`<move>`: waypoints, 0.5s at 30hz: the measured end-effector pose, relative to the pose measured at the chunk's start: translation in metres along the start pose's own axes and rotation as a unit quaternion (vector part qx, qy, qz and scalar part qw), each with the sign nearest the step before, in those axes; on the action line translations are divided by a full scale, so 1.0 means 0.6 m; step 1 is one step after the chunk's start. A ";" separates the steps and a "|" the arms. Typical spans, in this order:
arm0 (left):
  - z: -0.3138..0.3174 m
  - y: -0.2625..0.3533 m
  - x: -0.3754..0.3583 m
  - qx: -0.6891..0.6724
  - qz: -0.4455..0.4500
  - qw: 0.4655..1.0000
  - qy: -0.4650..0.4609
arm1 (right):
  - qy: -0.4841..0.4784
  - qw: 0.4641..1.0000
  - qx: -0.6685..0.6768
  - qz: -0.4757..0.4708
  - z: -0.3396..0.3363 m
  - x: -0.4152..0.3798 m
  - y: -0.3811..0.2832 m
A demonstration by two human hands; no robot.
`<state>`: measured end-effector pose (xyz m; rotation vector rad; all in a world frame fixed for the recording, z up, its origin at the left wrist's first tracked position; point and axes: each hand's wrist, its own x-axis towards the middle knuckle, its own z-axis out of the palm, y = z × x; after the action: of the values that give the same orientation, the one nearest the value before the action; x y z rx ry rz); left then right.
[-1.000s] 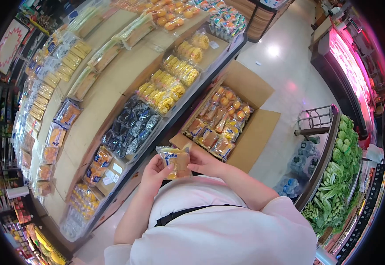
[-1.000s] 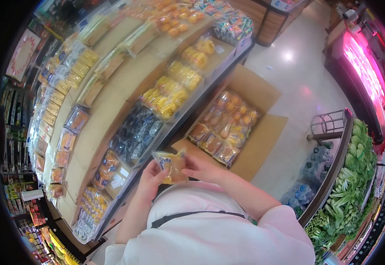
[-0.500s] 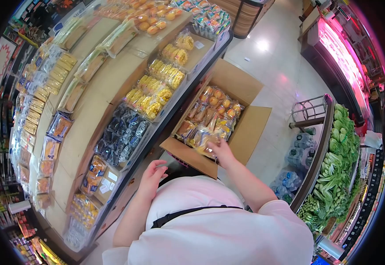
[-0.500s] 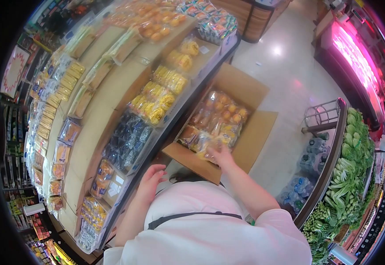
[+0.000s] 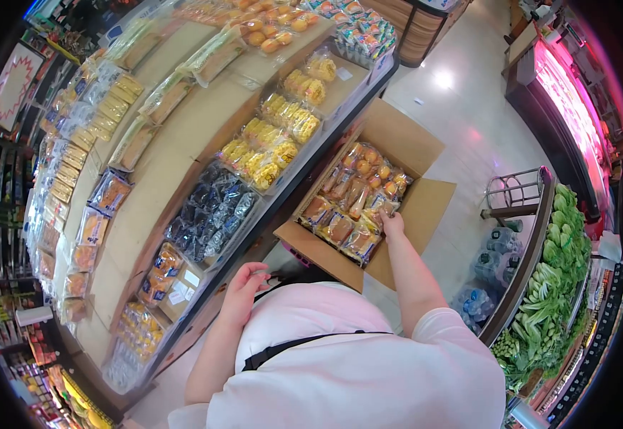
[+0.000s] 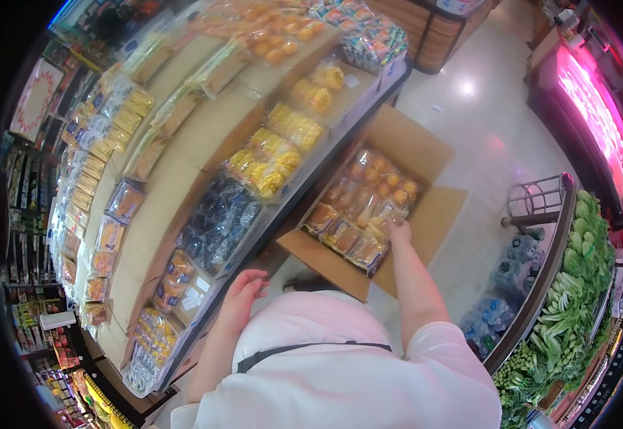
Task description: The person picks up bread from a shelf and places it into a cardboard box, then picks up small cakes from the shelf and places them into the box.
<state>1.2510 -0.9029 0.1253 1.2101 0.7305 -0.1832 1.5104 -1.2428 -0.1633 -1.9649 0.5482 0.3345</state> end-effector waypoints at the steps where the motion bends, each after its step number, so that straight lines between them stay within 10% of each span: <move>1: -0.002 0.000 0.000 -0.001 0.000 1.000 0.003 | -0.001 1.000 -0.026 0.001 -0.005 0.013 0.012; 15: -0.013 0.004 0.001 0.000 0.005 1.000 0.010 | -0.036 0.892 -0.343 -0.292 -0.021 -0.029 -0.056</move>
<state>1.2493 -0.8948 0.1257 1.2167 0.7414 -0.1625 1.5126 -1.2377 -0.1236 -2.6634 -0.2795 0.2270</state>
